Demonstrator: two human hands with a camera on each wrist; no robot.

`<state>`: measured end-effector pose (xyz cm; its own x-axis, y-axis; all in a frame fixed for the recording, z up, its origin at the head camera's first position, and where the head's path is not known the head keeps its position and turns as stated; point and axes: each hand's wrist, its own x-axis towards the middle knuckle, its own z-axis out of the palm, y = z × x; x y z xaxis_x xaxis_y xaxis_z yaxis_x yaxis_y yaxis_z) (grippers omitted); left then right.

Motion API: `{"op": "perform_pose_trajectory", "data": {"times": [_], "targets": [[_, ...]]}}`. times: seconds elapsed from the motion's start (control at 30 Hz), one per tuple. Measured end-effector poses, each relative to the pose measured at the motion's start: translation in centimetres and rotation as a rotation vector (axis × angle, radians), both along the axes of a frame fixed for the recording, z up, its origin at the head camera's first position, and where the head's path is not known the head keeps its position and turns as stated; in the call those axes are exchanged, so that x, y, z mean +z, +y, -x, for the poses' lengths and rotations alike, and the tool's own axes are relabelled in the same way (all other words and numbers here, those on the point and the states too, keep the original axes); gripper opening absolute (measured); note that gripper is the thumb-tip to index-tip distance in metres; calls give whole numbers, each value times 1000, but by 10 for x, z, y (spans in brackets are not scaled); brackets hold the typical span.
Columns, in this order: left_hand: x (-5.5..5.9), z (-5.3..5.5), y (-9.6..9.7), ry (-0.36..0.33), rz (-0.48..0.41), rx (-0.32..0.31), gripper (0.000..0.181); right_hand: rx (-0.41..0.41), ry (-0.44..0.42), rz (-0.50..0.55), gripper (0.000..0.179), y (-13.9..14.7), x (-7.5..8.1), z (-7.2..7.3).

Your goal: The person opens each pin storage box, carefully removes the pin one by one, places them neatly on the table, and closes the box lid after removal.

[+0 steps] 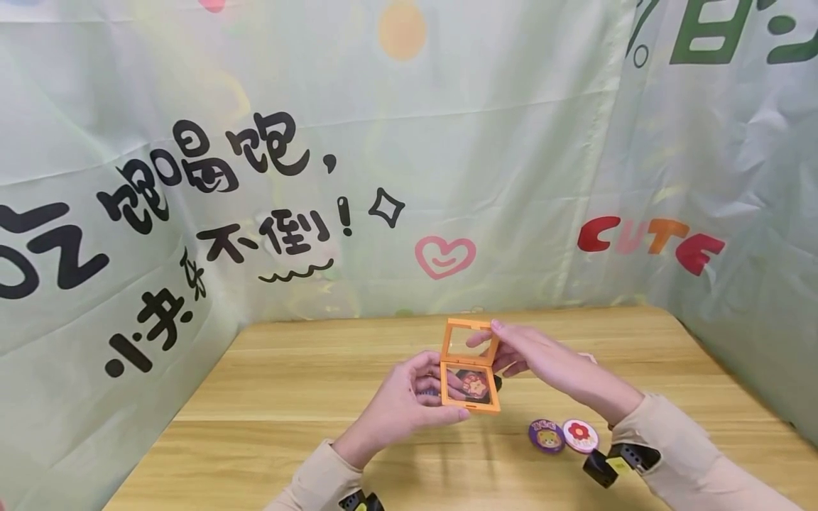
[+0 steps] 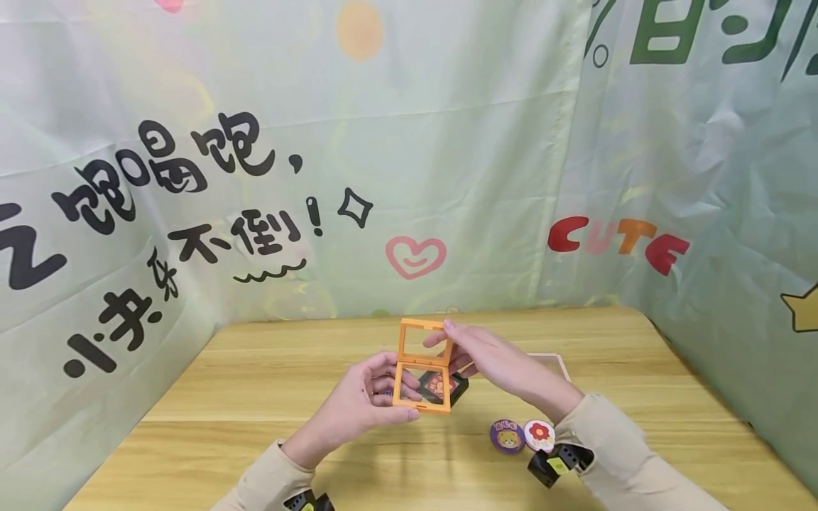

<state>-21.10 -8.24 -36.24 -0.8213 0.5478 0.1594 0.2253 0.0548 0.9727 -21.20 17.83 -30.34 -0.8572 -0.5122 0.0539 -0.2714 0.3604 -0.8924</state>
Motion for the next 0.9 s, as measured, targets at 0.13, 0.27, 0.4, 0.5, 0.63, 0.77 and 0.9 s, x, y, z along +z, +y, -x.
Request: {"op": "perform_pose_trajectory", "data": {"times": [0.13, 0.27, 0.4, 0.5, 0.63, 0.77, 0.9], "targets": [[0, 1, -2, -16, -2, 3, 56, 16, -3, -15, 56, 2, -1, -1], [1, 3, -4, -42, -7, 15, 55, 31, 9, -42, 54, 3, -3, -3], [1, 4, -5, -39, -7, 20, 57, 50, 36, -74, 52, 4, -3, -5], [2, 5, -6, -33, -3, 20, 58, 73, 58, -85, 53, 5, -4, -7], [2, 6, -6, -36, -2, 24, 54, 107, 83, -88, 55, 5, -5, -8], [1, 6, -6, -49, 4, 35, 48, 151, 119, -71, 56, 5, -8, -7], [1, 8, -6, -38, 16, 49, 49, 144, 205, -98, 54, 5, -12, -7]]}}
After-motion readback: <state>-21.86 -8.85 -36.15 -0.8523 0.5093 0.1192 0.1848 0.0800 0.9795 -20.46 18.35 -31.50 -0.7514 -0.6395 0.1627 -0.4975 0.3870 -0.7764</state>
